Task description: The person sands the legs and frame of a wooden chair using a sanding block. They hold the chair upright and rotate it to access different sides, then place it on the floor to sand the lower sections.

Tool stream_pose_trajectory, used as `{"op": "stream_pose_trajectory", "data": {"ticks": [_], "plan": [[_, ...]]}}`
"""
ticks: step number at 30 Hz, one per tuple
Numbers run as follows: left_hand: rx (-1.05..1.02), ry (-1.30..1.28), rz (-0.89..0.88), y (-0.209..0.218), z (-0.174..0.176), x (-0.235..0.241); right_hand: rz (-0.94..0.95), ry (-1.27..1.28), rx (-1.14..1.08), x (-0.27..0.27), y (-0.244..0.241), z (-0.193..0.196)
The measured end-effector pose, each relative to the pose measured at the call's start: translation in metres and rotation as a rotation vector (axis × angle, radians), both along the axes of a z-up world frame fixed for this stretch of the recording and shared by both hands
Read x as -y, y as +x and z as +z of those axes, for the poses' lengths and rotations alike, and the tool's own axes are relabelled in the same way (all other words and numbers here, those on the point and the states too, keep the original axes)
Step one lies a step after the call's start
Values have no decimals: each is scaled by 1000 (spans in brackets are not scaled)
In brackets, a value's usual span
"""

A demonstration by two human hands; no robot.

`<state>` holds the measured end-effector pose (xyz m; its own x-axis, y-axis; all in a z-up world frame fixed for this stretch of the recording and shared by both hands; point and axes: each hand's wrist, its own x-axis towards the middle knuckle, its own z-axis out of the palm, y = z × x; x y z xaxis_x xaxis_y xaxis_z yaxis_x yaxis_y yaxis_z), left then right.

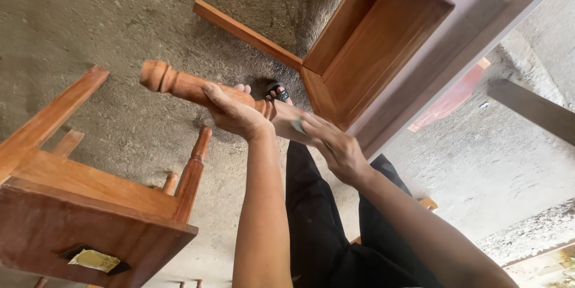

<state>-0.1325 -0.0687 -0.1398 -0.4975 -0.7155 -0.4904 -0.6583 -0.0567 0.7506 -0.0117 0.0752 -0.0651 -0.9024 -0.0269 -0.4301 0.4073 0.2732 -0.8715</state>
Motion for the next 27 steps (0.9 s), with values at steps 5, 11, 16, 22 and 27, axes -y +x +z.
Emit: {"op": "stream_pose_trajectory", "data": {"ticks": [5, 11, 16, 22, 27], "plan": [[-57, 192, 28, 7, 6, 4, 3, 12, -122, 14, -13, -24], [-67, 257, 37, 4, 5, 5, 56, -4, -186, 4, -10, -16], [-78, 262, 22, 5, 8, 5, -41, 12, -144, 10, -14, -20], [-71, 207, 78, 1, -1, 3, 3, -41, -150, 2, -6, -20], [-74, 224, 16, 2, 5, 4, -51, 34, -141, 11, -14, -24]]}}
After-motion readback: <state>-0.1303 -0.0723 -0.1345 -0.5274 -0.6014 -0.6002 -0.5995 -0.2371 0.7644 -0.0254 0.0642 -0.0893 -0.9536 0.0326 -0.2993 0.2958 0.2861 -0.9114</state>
